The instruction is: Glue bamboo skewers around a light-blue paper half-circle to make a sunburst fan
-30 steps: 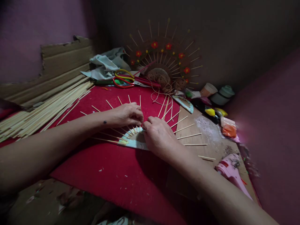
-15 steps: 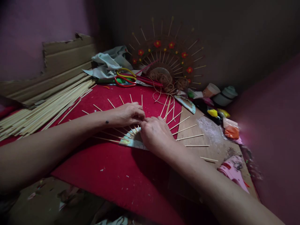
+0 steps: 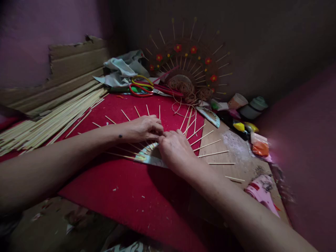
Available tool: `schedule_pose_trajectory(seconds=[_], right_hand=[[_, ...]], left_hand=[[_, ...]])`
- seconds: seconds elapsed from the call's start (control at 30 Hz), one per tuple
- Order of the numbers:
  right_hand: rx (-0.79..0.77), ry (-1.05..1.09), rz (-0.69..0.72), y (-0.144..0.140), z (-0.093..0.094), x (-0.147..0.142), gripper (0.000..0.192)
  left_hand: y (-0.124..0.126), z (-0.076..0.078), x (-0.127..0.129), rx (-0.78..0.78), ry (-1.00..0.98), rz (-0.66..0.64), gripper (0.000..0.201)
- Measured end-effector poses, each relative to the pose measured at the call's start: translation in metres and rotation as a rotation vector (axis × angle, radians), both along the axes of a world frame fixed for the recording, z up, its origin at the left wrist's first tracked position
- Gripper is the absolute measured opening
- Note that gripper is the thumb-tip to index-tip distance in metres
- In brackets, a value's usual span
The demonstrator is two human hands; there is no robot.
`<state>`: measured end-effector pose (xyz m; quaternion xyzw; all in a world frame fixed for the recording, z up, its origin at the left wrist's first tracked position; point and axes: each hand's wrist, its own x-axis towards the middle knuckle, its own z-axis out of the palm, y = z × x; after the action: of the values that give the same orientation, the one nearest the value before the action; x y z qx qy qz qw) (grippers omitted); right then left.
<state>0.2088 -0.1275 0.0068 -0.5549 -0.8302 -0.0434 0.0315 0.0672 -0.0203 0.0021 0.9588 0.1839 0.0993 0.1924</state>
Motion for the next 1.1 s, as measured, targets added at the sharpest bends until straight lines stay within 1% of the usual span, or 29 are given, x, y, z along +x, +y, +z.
schedule_pose_trajectory(seconds=[0.1, 0.17, 0.3, 0.37, 0.43, 0.53, 0.63, 0.7, 0.8, 0.87, 0.93, 1.03, 1.1], right_hand=[[0.029, 0.059, -0.015, -0.002, 0.006, 0.001, 0.018], [0.118, 0.146, -0.021, -0.009, 0.016, 0.003, 0.019], [0.346, 0.291, 0.030, -0.040, 0.040, 0.015, 0.012], [0.424, 0.311, 0.008, -0.058, 0.047, 0.026, 0.010], [0.477, 0.319, -0.072, -0.073, 0.047, 0.042, 0.012], [0.574, 0.360, -0.215, -0.084, 0.036, 0.074, 0.015], [0.648, 0.449, -0.339, -0.085, 0.022, 0.104, 0.015], [0.652, 0.518, -0.376, -0.084, 0.015, 0.117, 0.017], [0.652, 0.567, -0.382, -0.084, 0.007, 0.123, 0.018], [0.681, 0.567, -0.354, -0.085, 0.003, 0.122, 0.016], [0.707, 0.559, -0.296, -0.086, 0.000, 0.120, 0.016], [0.687, 0.572, -0.237, -0.087, -0.002, 0.117, 0.016], [0.680, 0.611, -0.255, -0.088, -0.001, 0.117, 0.017]], left_hand=[[-0.001, 0.000, 0.000, -0.027, 0.003, 0.018, 0.009], [-0.001, 0.000, 0.000, -0.068, 0.002, 0.036, 0.007], [-0.001, -0.001, 0.001, -0.142, 0.008, 0.057, 0.008], [0.000, -0.001, 0.001, -0.168, 0.014, 0.067, 0.009], [0.001, 0.000, 0.001, -0.203, 0.015, 0.068, 0.008], [0.002, 0.002, -0.002, -0.233, -0.075, 0.091, 0.007], [0.004, 0.008, -0.003, -0.264, -0.225, 0.186, 0.017], [0.006, 0.013, 0.002, -0.261, -0.197, 0.272, 0.019], [0.008, 0.020, 0.022, -0.170, -0.020, 0.359, 0.017], [0.010, 0.022, 0.043, -0.102, 0.064, 0.376, 0.016], [0.014, 0.021, 0.066, -0.047, 0.120, 0.396, 0.014], [0.022, 0.016, 0.099, 0.000, 0.222, 0.462, 0.014], [0.027, 0.012, 0.114, 0.001, 0.292, 0.500, 0.024]])
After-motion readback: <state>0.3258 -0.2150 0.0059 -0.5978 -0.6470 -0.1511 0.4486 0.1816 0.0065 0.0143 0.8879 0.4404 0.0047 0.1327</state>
